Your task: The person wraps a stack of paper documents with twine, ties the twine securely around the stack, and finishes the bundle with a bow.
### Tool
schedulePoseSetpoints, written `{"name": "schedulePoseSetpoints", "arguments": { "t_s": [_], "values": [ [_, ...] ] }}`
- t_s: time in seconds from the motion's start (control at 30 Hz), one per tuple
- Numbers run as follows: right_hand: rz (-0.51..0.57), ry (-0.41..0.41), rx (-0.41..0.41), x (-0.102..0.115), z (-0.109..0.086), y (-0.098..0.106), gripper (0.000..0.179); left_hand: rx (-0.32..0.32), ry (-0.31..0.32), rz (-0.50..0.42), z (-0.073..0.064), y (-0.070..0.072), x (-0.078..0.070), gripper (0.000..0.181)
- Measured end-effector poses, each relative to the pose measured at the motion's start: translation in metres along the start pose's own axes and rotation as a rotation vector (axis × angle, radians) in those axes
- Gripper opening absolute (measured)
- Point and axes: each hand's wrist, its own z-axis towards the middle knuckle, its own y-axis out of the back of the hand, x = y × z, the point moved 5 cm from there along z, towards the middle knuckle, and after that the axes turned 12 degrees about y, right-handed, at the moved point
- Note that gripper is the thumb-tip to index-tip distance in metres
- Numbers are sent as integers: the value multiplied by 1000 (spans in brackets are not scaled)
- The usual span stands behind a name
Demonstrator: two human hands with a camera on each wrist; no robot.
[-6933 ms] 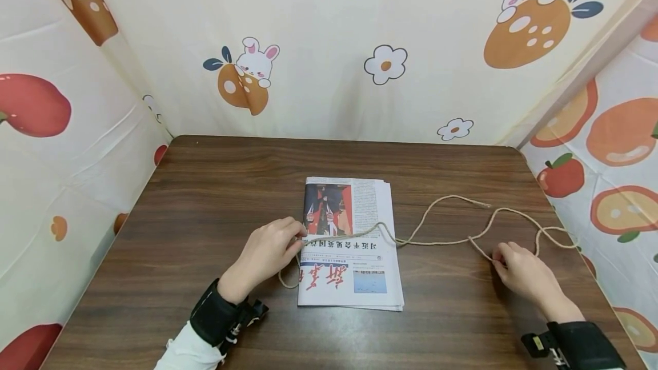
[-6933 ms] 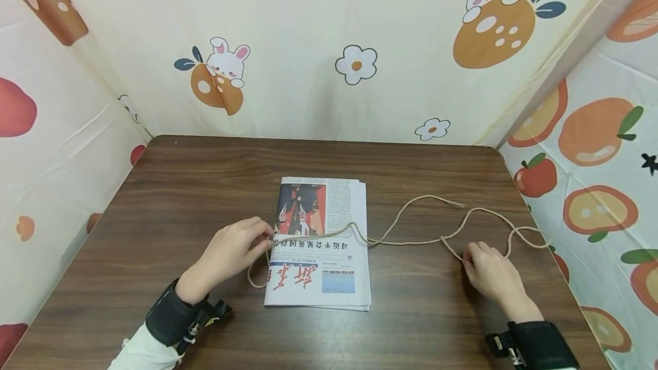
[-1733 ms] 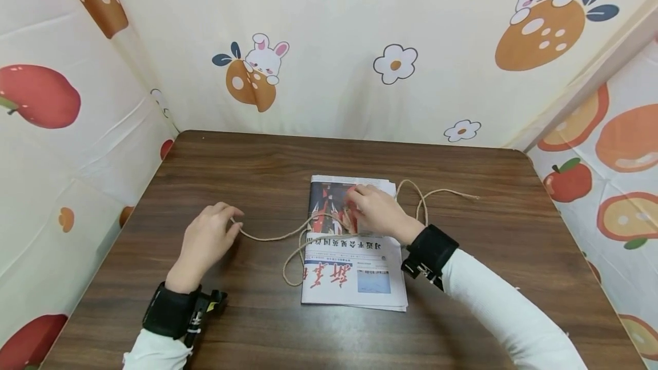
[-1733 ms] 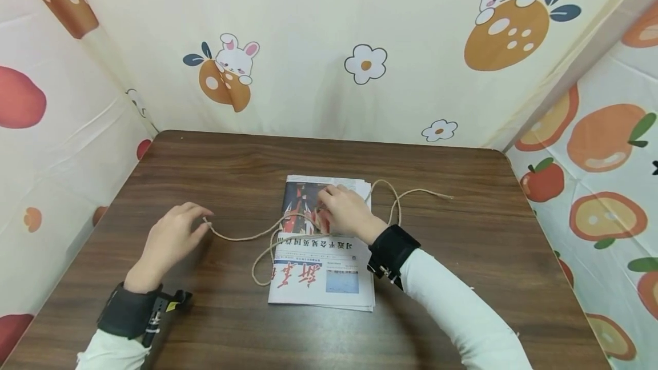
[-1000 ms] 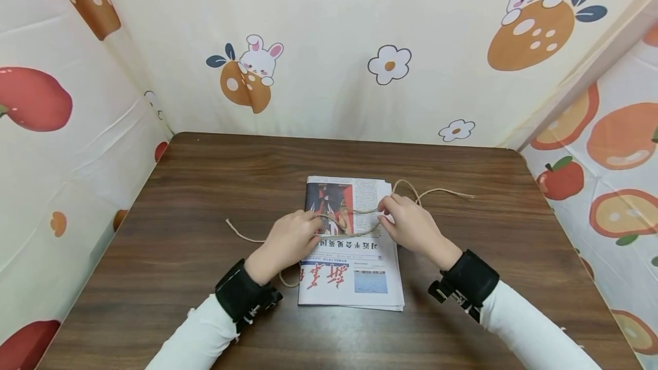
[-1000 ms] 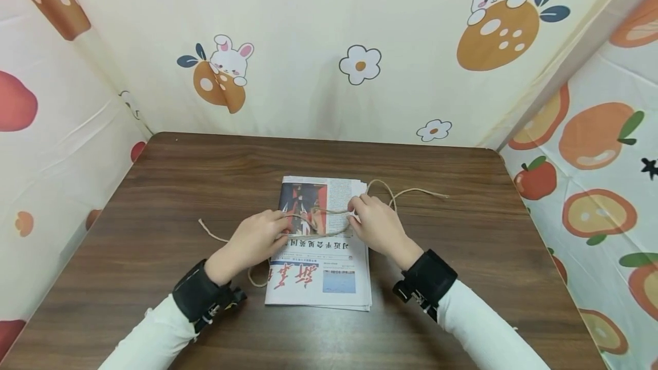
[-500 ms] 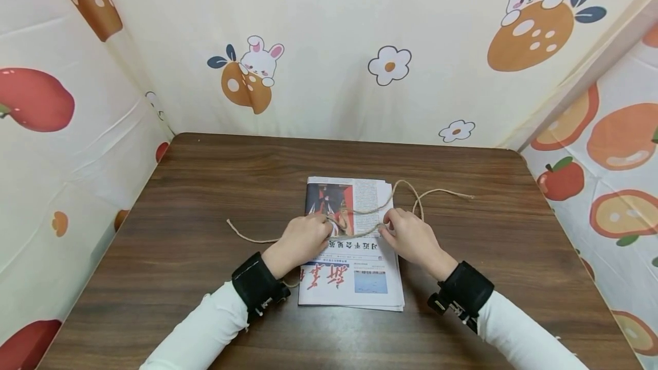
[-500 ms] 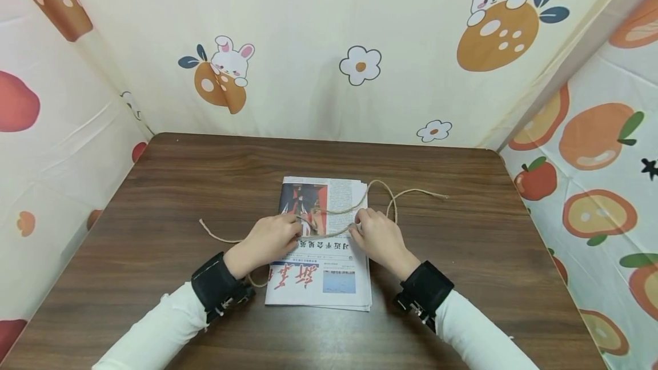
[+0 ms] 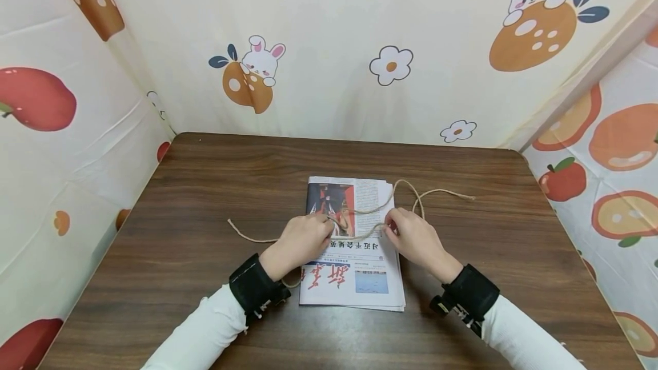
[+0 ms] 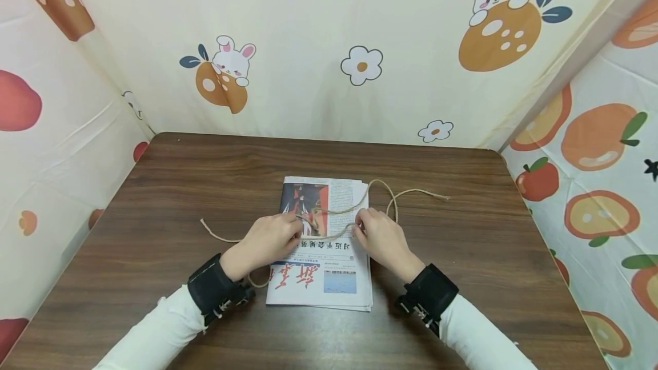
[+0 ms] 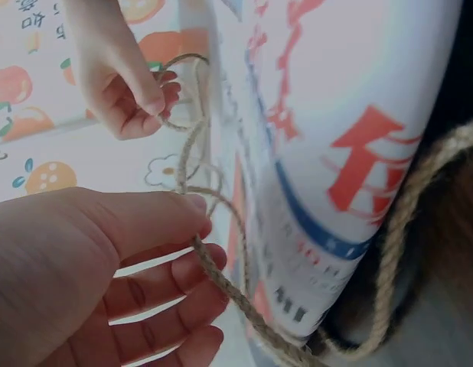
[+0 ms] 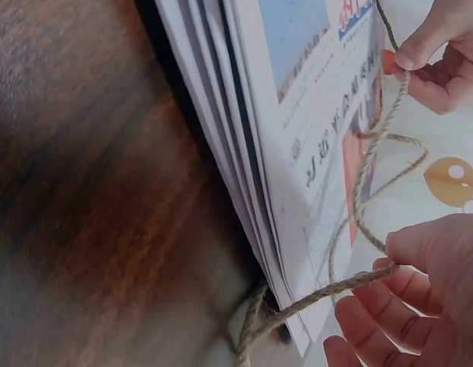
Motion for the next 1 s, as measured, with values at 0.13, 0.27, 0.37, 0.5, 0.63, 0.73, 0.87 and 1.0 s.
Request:
{"name": "schedulePoseSetpoints", "arguments": {
  "t_s": [0.13, 0.27, 0.37, 0.5, 0.63, 0.73, 0.87, 1.0],
  "values": [
    [17, -17, -18, -3, 0, 8, 10, -36, 21, -24, -1, 10, 2, 4],
    [29, -34, -46, -6, 2, 16, 9, -52, 46, -81, 0, 19, 5, 9],
    [33, -39, -58, -7, 5, 20, 9, -80, 54, -115, 2, 24, 8, 12],
    [38, -29, -51, -8, 11, 20, 9, -119, 63, -121, 6, 27, 12, 15],
    [44, -19, -50, -9, 18, 19, 9, -128, 74, -117, 13, 29, 16, 13],
    [51, -14, -55, -9, 24, 19, 9, -116, 84, -127, 19, 30, 19, 10],
    [63, -18, -40, -10, 33, 17, 9, -82, 110, -143, 26, 31, 27, 9],
    [77, -35, -10, -12, 41, 13, 10, -25, 149, -142, 33, 27, 37, 7]
  ]
}}
